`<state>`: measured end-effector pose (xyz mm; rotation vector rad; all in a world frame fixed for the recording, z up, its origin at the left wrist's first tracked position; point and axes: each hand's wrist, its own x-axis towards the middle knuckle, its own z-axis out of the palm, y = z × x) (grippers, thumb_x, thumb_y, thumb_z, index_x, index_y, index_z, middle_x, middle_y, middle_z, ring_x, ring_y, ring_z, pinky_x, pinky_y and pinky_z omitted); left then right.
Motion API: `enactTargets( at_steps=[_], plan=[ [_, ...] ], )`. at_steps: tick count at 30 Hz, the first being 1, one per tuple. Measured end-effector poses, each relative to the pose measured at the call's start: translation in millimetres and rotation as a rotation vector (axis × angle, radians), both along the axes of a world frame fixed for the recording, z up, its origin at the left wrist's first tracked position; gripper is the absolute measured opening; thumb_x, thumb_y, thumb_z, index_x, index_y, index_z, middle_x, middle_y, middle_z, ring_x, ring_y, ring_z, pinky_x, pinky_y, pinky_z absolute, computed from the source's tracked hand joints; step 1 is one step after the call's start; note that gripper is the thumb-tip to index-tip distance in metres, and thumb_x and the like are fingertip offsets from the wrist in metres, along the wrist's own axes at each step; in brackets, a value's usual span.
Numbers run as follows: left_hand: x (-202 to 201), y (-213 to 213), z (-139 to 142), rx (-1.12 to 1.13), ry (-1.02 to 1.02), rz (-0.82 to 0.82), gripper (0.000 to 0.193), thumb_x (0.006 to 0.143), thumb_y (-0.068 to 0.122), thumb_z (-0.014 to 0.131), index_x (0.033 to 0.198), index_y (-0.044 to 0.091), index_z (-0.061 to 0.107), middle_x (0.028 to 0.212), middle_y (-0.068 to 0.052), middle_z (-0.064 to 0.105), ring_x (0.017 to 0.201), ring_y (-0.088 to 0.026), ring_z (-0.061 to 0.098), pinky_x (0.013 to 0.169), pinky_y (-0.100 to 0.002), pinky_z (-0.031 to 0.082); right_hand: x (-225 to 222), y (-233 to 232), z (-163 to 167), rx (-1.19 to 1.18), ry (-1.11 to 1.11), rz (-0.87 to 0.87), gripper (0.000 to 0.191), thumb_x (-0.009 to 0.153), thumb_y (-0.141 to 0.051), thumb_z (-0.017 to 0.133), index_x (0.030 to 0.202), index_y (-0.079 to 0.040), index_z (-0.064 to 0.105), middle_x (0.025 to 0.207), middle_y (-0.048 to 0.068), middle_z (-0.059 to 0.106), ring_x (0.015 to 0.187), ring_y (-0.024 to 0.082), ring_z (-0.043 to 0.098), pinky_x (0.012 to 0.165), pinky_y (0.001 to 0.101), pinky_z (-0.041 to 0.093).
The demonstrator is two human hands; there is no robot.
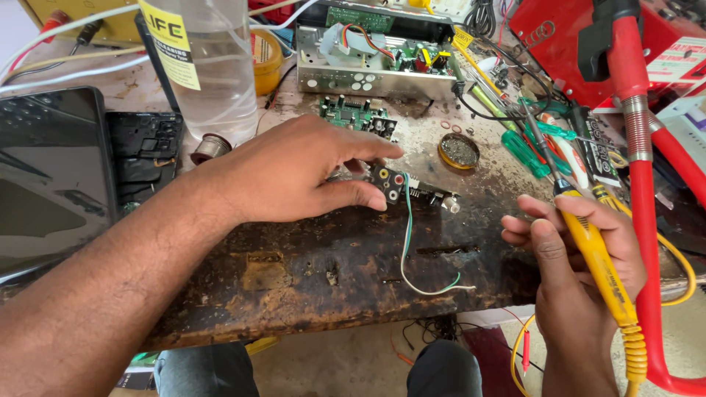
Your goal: The person uses a hot air gun and a soldering iron to reflow solder on a small green circuit board. They use tweezers to position components and wires, then apply heat to secure connections. The person flips the board to inspect both sides and continues soldering.
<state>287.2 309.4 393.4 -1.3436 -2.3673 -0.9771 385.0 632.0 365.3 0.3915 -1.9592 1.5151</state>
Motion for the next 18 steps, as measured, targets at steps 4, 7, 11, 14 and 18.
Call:
enactTargets(
  at_steps=[4,7,11,14,18],
  plan=[
    [-1.5,3.5,-1.4,-0.03,-0.021,0.041,0.063,0.089,0.051,0.069,0.138,0.012,0.063,0.117,-0.014,0.076,0.102,-0.031,0.075,0.086,-0.046,0.058,-3.6,4.4,-3.8,-0.007,0.0,0.0,0.03,0.111,0.001,0.061,0.139,-0.003,0.05,0.123,0.023,0.069,0.101,0.025,0.074,0.097,0.0405,0.065],
    [-1.6,6.2,-2.2,-0.025,-0.075,0.048,0.064,0.088,0.051,0.069,0.138,0.012,0.063,0.115,-0.014,0.077,0.1,-0.024,0.077,0.084,-0.043,0.06,-5.2,6.3,-5.2,-0.016,-0.002,0.0,0.028,0.111,0.001,0.061,0.138,-0.003,0.051,0.121,0.023,0.07,0.1,0.026,0.074,0.096,0.0404,0.065],
    [-2.8,7.9,-4.2,-0.002,-0.069,0.024,0.064,0.09,0.05,0.069,0.138,0.009,0.062,0.118,-0.015,0.076,0.101,-0.021,0.078,0.083,-0.041,0.061,-4.6,6.4,-5.5,-0.015,-0.007,-0.011,0.028,0.111,0.001,0.061,0.137,-0.003,0.052,0.121,0.023,0.07,0.103,0.026,0.074,0.095,0.0402,0.065],
    [-3.6,7.8,-6.1,-0.012,-0.075,0.035,0.065,0.089,0.05,0.069,0.14,0.01,0.061,0.121,-0.013,0.075,0.103,-0.022,0.077,0.08,-0.042,0.062,-4.4,5.6,-5.1,-0.018,-0.006,-0.009,0.028,0.111,0.001,0.061,0.137,-0.002,0.052,0.121,0.023,0.07,0.104,0.026,0.074,0.095,0.04,0.065],
    [-4.5,7.2,-5.9,-0.008,-0.082,0.032,0.066,0.088,0.051,0.069,0.139,0.01,0.061,0.12,-0.014,0.076,0.102,-0.022,0.077,0.081,-0.042,0.062,-5.6,5.5,-4.4,-0.004,-0.012,-0.023,0.028,0.11,0.001,0.061,0.136,-0.002,0.052,0.125,0.023,0.07,0.103,0.026,0.074,0.095,0.0395,0.065]
  ],
)
